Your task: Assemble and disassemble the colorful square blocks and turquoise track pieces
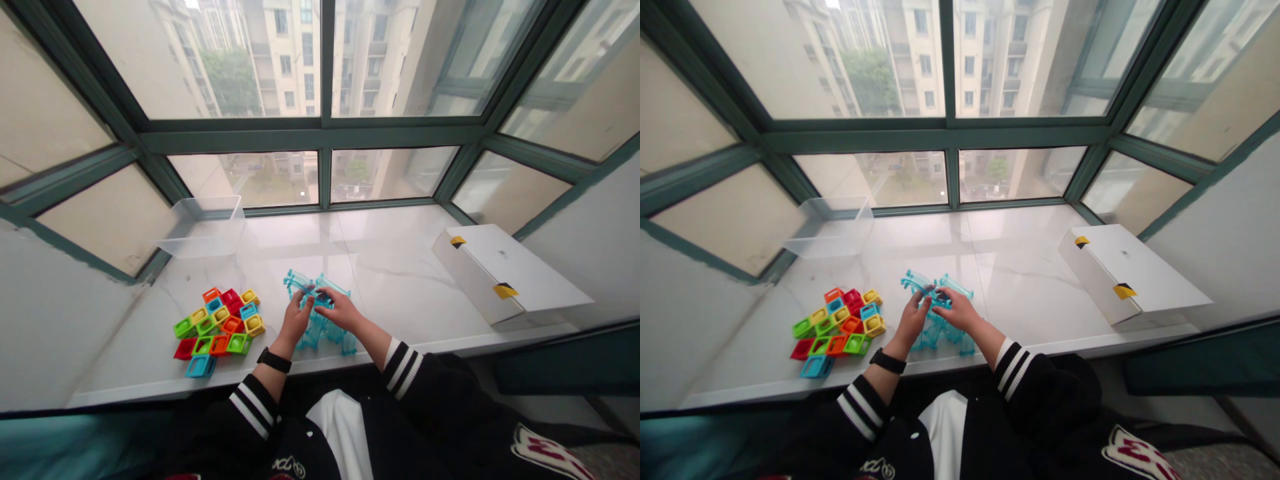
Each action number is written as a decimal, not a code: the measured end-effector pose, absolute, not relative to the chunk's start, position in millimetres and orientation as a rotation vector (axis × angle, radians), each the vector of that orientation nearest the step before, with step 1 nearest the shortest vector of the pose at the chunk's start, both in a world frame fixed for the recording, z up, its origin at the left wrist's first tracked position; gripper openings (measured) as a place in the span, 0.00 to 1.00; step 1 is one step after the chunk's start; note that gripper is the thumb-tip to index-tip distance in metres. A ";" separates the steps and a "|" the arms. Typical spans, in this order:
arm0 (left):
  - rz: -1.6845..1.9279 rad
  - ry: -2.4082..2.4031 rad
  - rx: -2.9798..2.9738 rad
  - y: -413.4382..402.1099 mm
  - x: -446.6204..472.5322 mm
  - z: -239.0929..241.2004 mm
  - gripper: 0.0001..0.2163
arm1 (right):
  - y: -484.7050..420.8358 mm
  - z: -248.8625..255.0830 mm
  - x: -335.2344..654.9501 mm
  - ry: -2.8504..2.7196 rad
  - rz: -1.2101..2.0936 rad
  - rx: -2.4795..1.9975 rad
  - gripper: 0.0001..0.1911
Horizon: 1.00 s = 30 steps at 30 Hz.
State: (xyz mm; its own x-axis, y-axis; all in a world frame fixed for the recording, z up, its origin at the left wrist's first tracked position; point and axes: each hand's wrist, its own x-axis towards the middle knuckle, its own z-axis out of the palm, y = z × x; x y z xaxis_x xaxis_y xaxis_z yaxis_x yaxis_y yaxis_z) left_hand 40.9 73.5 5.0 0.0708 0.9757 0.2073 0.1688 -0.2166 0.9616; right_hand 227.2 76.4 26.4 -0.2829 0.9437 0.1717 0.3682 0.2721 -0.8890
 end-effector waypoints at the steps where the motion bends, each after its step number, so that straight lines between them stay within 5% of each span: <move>1: 1.234 1.126 1.459 74.4 42.7 9.4 0.22 | 76.2 27.7 226.9 -1.801 1.000 -1.168 0.24; 9: 1.238 1.268 1.594 69.6 20.3 28.8 0.20 | 85.1 30.6 247.3 -1.724 0.751 -1.316 0.13; 14: 1.018 1.492 2.117 50.5 -10.9 30.0 0.20 | 94.2 12.8 267.0 -1.916 0.520 -1.557 0.18; 30: 0.834 1.520 2.362 44.7 -13.2 13.1 0.14 | 102.3 -7.4 283.0 -2.005 0.636 -1.385 0.24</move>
